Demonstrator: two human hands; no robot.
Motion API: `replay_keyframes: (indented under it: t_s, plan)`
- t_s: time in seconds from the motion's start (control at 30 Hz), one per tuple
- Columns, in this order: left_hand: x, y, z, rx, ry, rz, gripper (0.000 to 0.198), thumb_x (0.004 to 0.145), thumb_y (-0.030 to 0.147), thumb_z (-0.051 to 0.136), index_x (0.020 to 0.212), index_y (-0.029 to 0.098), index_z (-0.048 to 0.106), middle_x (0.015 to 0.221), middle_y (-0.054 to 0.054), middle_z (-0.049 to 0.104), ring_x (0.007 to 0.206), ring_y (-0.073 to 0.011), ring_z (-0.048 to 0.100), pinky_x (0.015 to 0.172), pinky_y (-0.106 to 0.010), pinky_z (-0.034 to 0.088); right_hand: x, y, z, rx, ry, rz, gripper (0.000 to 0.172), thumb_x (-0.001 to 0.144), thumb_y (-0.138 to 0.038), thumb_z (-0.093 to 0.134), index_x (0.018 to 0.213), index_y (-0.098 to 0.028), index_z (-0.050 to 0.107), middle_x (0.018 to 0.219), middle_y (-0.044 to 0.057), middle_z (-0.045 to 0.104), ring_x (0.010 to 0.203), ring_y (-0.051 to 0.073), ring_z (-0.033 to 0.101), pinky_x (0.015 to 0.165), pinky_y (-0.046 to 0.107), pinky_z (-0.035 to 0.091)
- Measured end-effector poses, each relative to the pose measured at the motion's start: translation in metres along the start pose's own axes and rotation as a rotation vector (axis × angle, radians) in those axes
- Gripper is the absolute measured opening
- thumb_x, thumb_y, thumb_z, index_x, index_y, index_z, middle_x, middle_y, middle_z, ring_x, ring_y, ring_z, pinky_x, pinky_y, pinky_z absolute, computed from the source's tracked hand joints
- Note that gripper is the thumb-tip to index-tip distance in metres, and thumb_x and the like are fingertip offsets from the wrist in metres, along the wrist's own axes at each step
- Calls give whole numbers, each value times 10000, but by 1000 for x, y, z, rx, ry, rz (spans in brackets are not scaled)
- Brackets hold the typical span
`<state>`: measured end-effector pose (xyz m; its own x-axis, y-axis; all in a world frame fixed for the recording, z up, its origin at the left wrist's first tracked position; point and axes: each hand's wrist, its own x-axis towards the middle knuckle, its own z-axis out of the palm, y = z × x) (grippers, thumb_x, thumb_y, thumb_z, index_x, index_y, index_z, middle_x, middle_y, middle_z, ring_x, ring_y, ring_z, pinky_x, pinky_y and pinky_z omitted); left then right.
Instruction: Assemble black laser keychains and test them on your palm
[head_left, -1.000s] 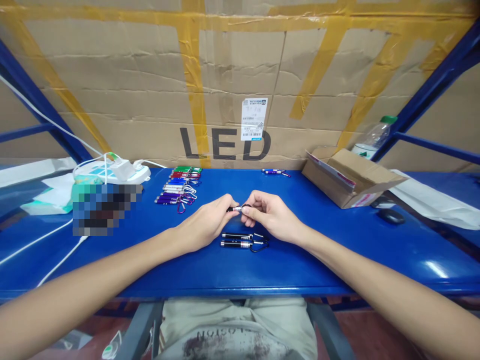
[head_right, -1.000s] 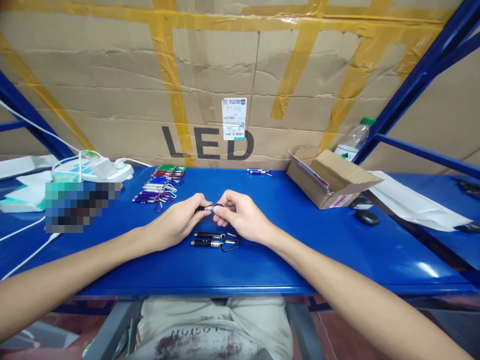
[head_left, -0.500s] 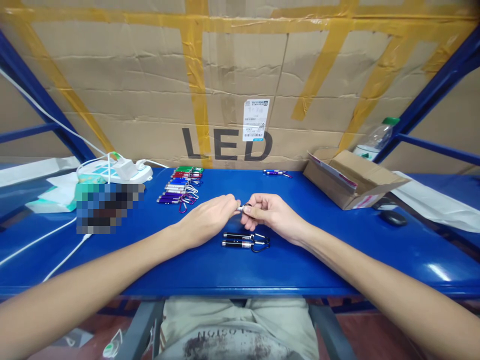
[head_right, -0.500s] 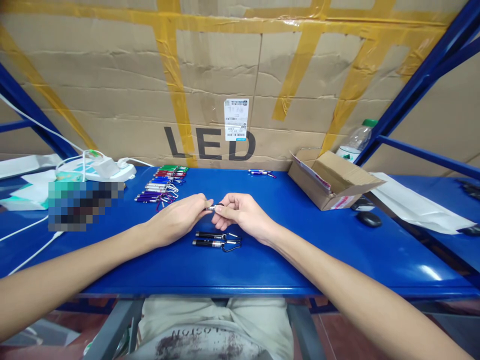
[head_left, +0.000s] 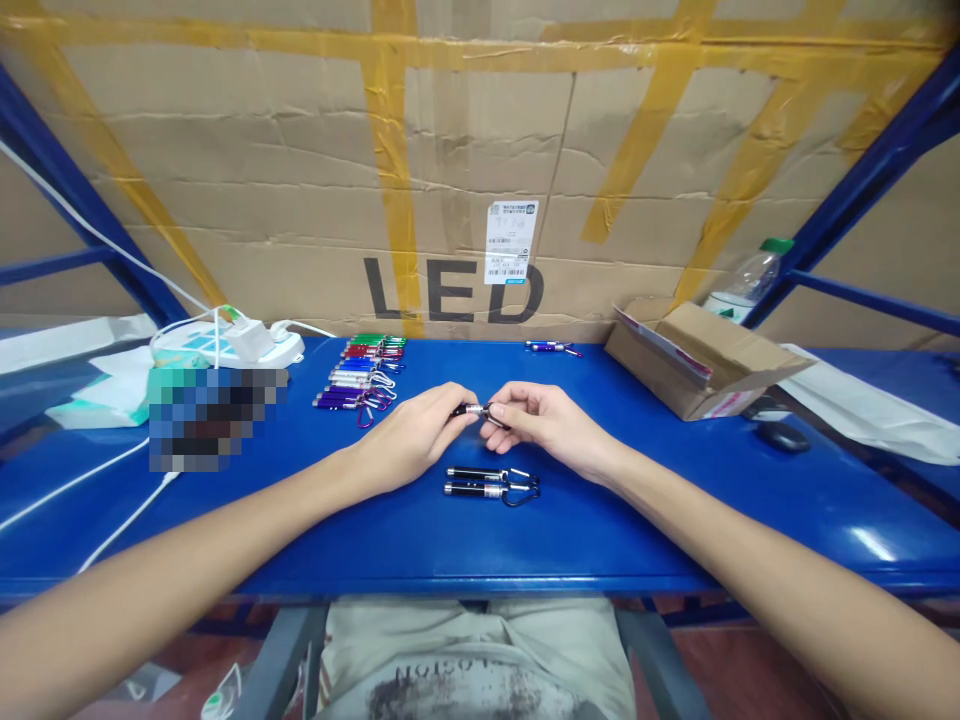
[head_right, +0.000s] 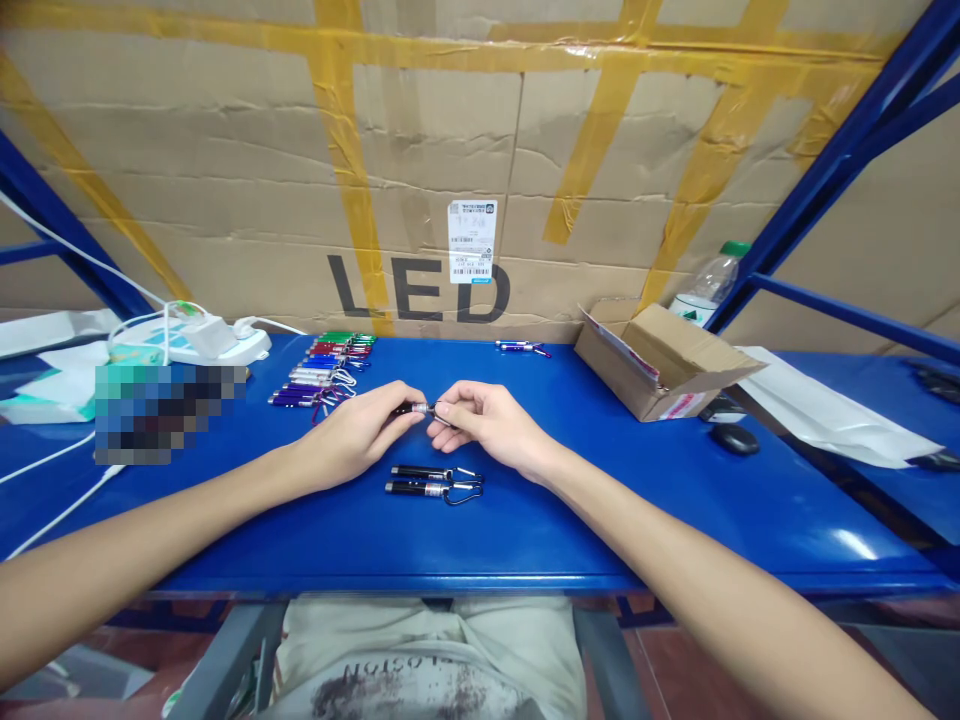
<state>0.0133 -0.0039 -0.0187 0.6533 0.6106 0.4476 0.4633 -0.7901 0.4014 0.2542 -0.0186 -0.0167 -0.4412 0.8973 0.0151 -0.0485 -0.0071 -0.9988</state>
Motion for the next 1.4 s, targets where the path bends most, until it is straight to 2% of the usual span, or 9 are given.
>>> replay_keyframes:
  t_s: [0.17,0.27,0.53,0.73,0.93,1.07,1.4]
  plan:
    - [0,1,-2,-65,15,-53,209,1126,355,500,1231,216,614,1141,-58,742,983,-211,719,915,-332,547,2,2,-1,-68,9,-15,474,844,-589,874,958,-163,699,906,70,808,773,173,780,746,308,650]
    - [1,4,-4,-127,-19,-69,228,1128,362,501,1280,228,606,1148,-43,753,970,-203,725,895,-322,543,3,4,-1,-147,5,-68,461,879,-601,831,990,-178,687,898,58,788,762,170,751,725,312,633]
    - [1,2,-2,-178,-23,-155,230,1105,421,539,1178,227,639,1059,-34,767,953,-223,732,829,-330,540,-5,1,-2,-684,55,-349,160,1061,-404,633,1130,-260,641,872,6,727,793,196,691,756,328,542]
    - [1,3,-2,-202,-18,-173,230,1097,432,554,1121,222,646,1066,-43,772,963,-233,736,836,-343,553,-8,-5,-1,-787,55,-401,161,1086,-393,573,1036,-252,632,889,18,721,806,206,679,775,324,511]
    - [0,8,-2,-209,-32,-145,200,1106,399,559,1104,225,658,1048,-20,776,931,-209,729,830,-319,533,-8,-1,-1,-800,24,-454,208,1113,-384,513,1021,-248,641,878,24,708,794,204,669,771,320,506]
    - [-1,9,-3,-203,-37,-115,188,1103,381,561,1090,224,663,1042,-23,780,925,-207,730,826,-310,541,-10,1,1,-773,10,-434,240,1119,-411,504,1010,-251,645,851,19,711,779,200,682,757,315,524]
    - [-4,6,-6,-101,-32,-11,188,1121,357,526,1104,219,653,1044,-47,766,912,-204,721,840,-310,550,-8,1,6,-445,10,-293,235,1039,-441,640,947,-226,671,835,23,734,764,197,700,743,337,589]
